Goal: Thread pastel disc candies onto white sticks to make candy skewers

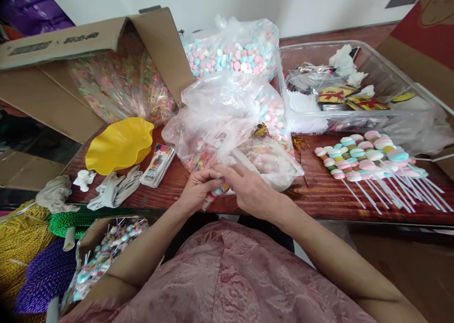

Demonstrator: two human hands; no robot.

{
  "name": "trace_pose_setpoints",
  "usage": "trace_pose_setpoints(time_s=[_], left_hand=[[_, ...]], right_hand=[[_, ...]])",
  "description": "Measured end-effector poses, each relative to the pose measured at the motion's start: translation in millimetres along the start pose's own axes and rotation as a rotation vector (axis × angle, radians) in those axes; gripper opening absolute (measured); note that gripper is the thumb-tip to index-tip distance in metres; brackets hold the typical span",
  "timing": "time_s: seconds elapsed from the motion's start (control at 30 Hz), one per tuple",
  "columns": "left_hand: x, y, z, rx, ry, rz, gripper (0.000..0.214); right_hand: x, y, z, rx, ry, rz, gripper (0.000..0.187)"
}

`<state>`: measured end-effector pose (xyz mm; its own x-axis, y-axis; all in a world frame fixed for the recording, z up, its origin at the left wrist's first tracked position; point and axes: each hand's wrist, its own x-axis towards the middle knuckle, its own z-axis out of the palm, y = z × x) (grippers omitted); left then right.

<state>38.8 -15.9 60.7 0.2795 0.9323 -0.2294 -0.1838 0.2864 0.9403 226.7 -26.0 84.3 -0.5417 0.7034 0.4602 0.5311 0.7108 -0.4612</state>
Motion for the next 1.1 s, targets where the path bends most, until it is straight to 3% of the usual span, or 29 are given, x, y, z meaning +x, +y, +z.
trace_pose_setpoints(time_s=[0.13, 0.23, 0.27, 0.37, 0.5, 0.6, 0.8, 0.87, 0.93, 1.0, 1.1], left_hand=[[3, -7, 3.4, -0.094, 0.174, 0.1, 0.037], [2, -9, 11.3, -0.114, 0.206, 0.196, 0.032], [1, -9, 14.4, -0.122, 0.197, 0.216, 0.031], [-3, -11, 20.9, -0.18, 0.134, 0.169, 0.036], [-10, -17, 18.9, -0.185, -0.059, -0.015, 0.045], [-14, -20, 14.6, -0.119, -0.107, -0.046, 0.05], [-12, -16, 9.9, 0.114, -0.226, 0.043, 0.047], [-11, -15, 8.9, 0.1, -0.264, -0.024, 0.047], [-10, -15, 7.1, 0.028, -0.272, -0.116, 0.046], [-9, -13, 4.1, -0.059, -0.284, -0.164, 0.044], [-9, -8, -1.9, -0.157, -0.415, -0.223, 0.045]], right_hand=[[-4, -2, 6, 0.307, 0.383, 0.305, 0.051], [-9, -9, 25, 0.523, 0.4, 0.432, 0.022], [-10, -11, 32, 0.555, 0.389, 0.433, 0.012], [-10, -12, 46, 0.567, 0.487, 0.417, 0.011], [-6, -5, 47, 0.485, 0.57, 0.306, 0.005], [-7, -2, 49, 0.443, 0.593, 0.25, 0.009], [-11, -1, 57, 0.55, 0.574, 0.338, 0.006], [-11, 1, 53, 0.597, 0.563, 0.371, 0.009], [-13, 1, 44, 0.476, 0.603, 0.35, 0.008], [-17, 1, 31, 0.185, 0.557, 0.182, 0.015], [-24, 2, 14, -0.237, 0.232, -0.173, 0.037]])
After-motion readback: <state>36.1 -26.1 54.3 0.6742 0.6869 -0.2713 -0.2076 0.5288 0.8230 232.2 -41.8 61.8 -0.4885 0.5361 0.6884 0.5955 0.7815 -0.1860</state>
